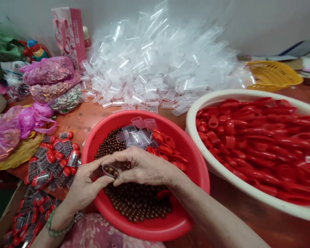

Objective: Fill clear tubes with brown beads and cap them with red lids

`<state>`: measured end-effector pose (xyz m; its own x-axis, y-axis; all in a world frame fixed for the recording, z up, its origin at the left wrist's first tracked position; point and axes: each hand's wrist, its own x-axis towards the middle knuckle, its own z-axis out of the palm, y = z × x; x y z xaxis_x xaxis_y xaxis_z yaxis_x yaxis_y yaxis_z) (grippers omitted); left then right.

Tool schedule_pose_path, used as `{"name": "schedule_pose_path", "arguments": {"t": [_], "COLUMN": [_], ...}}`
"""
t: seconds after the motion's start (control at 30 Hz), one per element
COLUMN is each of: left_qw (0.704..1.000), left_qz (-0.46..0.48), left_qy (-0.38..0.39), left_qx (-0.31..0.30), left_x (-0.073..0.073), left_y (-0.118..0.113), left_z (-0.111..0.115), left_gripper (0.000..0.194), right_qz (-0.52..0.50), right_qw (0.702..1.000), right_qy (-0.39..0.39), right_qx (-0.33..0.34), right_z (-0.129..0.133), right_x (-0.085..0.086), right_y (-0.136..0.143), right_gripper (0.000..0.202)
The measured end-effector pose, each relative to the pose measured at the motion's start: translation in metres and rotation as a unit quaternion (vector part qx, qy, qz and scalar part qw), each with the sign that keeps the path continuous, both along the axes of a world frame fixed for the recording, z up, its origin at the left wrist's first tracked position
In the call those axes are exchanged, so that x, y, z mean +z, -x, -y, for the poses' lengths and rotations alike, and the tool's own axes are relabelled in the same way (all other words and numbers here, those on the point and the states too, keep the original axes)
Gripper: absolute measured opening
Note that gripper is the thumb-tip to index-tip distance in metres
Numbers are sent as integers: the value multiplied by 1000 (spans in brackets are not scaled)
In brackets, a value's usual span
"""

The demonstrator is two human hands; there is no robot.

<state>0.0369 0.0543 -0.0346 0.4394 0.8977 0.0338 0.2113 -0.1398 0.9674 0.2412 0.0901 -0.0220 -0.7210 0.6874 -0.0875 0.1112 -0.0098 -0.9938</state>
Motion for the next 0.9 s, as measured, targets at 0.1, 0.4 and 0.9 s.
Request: {"name": "schedule_pose_path", "arguments": {"t": [0.1, 0.4, 0.9], "left_qw": [997, 963, 914], "left_qz": [38, 154, 270], "left_qy": [58, 221, 297], "left_qx": [-22, -8, 54], "left_x": [-1, -6, -19], "left_y": [-2, -6, -4], "left_z": [-4, -3, -12], "left_gripper": [41, 43, 62], "right_qz": [-1, -25, -41], "right_qw": [1000, 999, 970], "right_qy": [20, -16, -88], "right_qx": [-7, -38, -223], "right_z": [1, 5, 14], "right_x": [-1, 8, -2], "right_y": [0, 1, 10], "right_gripper": [41, 42, 12]}}
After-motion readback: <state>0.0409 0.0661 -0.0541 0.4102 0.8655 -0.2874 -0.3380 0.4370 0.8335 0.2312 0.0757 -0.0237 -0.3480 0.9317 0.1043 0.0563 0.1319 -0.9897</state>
